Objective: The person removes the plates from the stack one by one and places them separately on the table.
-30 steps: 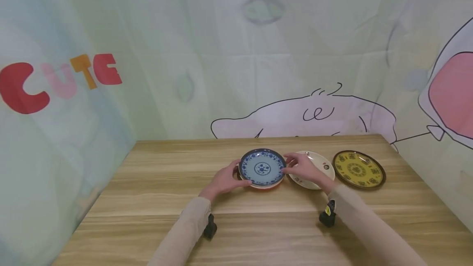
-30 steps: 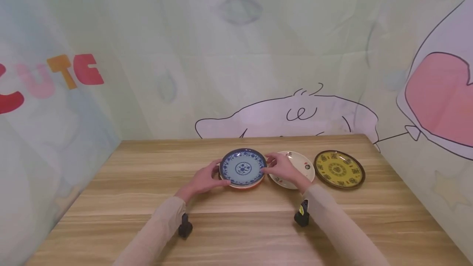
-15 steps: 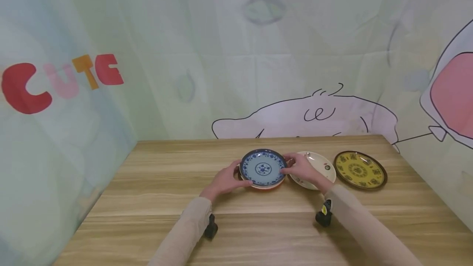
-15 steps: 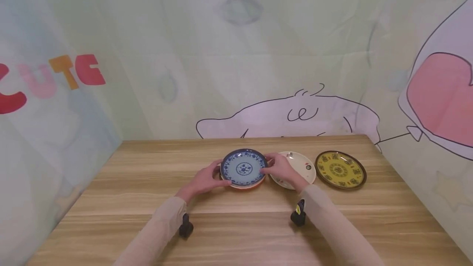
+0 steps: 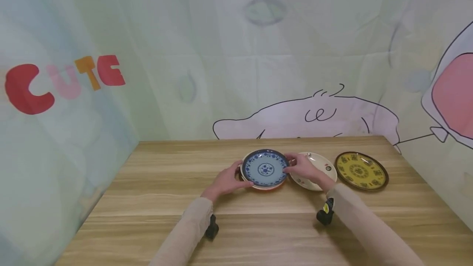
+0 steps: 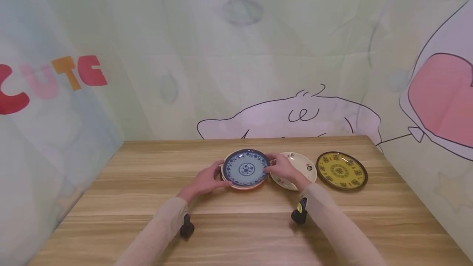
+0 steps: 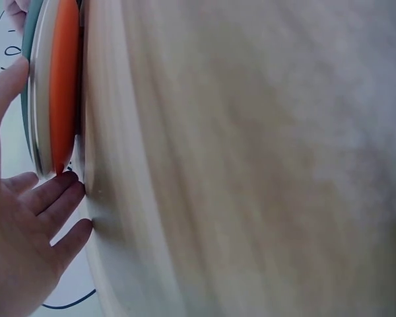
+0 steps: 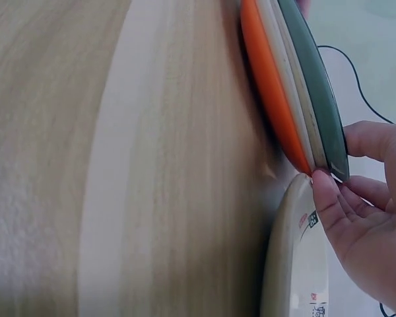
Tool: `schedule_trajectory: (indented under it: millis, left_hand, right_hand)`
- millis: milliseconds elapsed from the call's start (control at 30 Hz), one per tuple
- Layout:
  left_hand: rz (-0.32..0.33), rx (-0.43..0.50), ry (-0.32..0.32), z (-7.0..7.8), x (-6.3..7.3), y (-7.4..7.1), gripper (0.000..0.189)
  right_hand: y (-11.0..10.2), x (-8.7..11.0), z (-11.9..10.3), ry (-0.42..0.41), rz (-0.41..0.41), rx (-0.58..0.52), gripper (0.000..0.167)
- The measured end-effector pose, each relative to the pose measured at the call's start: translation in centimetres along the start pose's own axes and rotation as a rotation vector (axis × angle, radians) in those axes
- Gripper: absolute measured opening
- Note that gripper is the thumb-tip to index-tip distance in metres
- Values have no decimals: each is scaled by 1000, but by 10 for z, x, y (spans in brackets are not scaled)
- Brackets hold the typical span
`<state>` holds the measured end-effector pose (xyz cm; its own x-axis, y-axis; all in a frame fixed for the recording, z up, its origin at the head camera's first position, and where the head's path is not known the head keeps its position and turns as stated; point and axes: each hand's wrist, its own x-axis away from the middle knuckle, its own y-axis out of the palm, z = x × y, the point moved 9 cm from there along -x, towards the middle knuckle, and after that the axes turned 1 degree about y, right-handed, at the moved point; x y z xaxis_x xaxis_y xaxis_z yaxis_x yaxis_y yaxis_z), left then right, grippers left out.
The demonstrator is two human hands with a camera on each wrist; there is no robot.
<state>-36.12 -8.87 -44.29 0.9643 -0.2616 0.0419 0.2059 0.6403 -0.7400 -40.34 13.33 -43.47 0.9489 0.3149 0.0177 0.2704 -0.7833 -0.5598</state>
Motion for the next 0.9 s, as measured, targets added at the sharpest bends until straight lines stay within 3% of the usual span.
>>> schedule_trajectory:
  millis: [333,900]
  left_hand:
    - [5,-19,3,0,-1,-1,95]
    - [11,-35,16,-1,-3,0,92]
  right_hand:
    - [-5,5,-1,12,-72,-56,52]
    - [-18,15,0,2,-47,-83,54]
